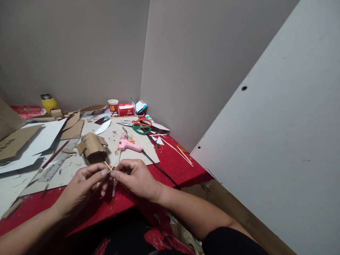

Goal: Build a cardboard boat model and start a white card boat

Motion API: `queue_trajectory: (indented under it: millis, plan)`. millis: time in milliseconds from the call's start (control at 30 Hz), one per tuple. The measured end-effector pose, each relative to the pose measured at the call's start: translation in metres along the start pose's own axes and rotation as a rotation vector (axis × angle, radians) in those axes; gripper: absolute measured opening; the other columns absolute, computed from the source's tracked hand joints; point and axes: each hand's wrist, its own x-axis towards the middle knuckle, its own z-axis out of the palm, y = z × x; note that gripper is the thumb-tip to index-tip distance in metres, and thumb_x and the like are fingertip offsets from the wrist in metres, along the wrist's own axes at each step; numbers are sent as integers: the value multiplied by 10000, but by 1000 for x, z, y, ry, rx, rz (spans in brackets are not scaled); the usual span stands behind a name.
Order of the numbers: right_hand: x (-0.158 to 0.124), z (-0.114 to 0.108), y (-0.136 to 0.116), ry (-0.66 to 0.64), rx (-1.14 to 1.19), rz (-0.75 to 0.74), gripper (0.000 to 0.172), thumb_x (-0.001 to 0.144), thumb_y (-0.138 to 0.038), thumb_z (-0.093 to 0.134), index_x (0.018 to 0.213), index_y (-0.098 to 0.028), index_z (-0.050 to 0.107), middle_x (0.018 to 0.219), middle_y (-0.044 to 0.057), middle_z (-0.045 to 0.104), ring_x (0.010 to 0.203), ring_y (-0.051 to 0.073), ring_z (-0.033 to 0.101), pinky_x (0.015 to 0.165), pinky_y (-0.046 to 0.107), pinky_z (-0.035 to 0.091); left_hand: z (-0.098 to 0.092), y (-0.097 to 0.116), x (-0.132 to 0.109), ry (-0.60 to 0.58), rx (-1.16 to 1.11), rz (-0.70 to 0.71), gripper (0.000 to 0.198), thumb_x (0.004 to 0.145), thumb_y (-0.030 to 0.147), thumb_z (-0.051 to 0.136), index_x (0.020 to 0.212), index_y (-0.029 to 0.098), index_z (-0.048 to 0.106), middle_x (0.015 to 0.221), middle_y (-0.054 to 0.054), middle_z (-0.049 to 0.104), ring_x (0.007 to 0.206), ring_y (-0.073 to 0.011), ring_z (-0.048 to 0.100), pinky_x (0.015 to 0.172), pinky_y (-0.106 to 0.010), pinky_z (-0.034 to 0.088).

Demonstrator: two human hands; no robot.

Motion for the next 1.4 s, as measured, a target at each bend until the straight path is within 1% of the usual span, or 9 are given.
queue_trajectory:
  millis: [167, 367, 733, 800, 1033, 1133, 1233, 1333, 1400]
  plan:
    - [1, 2, 1, -24, 97, 46, 286, 763, -407, 687, 700, -133, 640, 635, 6, 618, 573, 99, 512, 575, 228, 408, 0, -1, 2, 23, 30, -1, 280, 838, 393, 610, 719, 140, 623, 506, 34, 543, 464, -79, 479, 498, -199, 402]
    - [-2, -2, -1, -110, 207, 216, 307, 636, -369, 800, 703, -125, 627, 525, -53, 523, 468, 48, 405, 454, 181, 307, 0, -2, 4, 85, 35, -6, 289, 834, 397, 613, 687, 150, 585, 471, 48, 519, 443, -77, 465, 485, -198, 398]
    - [-7, -6, 5, -186, 177, 230, 325, 762, -454, 679, 743, -138, 605, 527, -40, 529, 423, 60, 440, 404, 182, 326, 5, -3, 1, 122, 23, -40, 292, 807, 399, 647, 674, 162, 542, 439, 75, 473, 368, -41, 367, 389, -159, 285]
    - [-1, -18, 2, -191, 74, 150, 299, 811, -422, 632, 714, -141, 605, 539, -32, 537, 443, 65, 454, 434, 190, 348, 3, -2, 2, 165, 39, -37, 291, 796, 400, 656, 677, 160, 543, 465, 69, 495, 366, -36, 363, 379, -154, 280]
    - [35, -69, 1, 76, -333, 14, 262, 832, -361, 593, 685, -145, 600, 587, -14, 565, 489, 83, 454, 476, 217, 343, 1, 1, 4, 216, 16, -51, 288, 778, 398, 664, 672, 163, 533, 493, 61, 521, 352, -33, 355, 361, -152, 280]
    - [51, -64, 9, 62, -575, -114, 137, 826, -268, 612, 835, -138, 655, 675, 3, 604, 581, 100, 493, 554, 223, 373, 0, -4, 6, 181, 18, -72, 301, 776, 401, 666, 656, 164, 524, 456, 69, 488, 350, -34, 347, 370, -154, 278]
    - [69, -47, 14, -53, -868, -208, 172, 842, -250, 604, 976, -154, 655, 823, 44, 665, 727, 138, 575, 663, 243, 408, 0, -7, 8, 153, 1, -93, 327, 771, 417, 666, 638, 164, 508, 446, 73, 469, 347, -30, 327, 374, -155, 260]
    - [87, -29, 13, -193, -1136, -183, 220, 847, -314, 588, 975, -150, 659, 979, 116, 678, 875, 219, 616, 725, 298, 421, 2, -7, 8, 152, -21, -117, 351, 756, 435, 673, 624, 164, 494, 436, 78, 449, 344, -27, 303, 368, -154, 230]
    - [96, -20, 13, -246, -1193, -140, 204, 828, -290, 583, 908, -125, 671, 971, 160, 682, 874, 267, 631, 710, 329, 425, 2, -5, 7, 153, -12, -126, 349, 742, 431, 685, 624, 162, 496, 440, 77, 456, 348, -27, 308, 371, -155, 227]
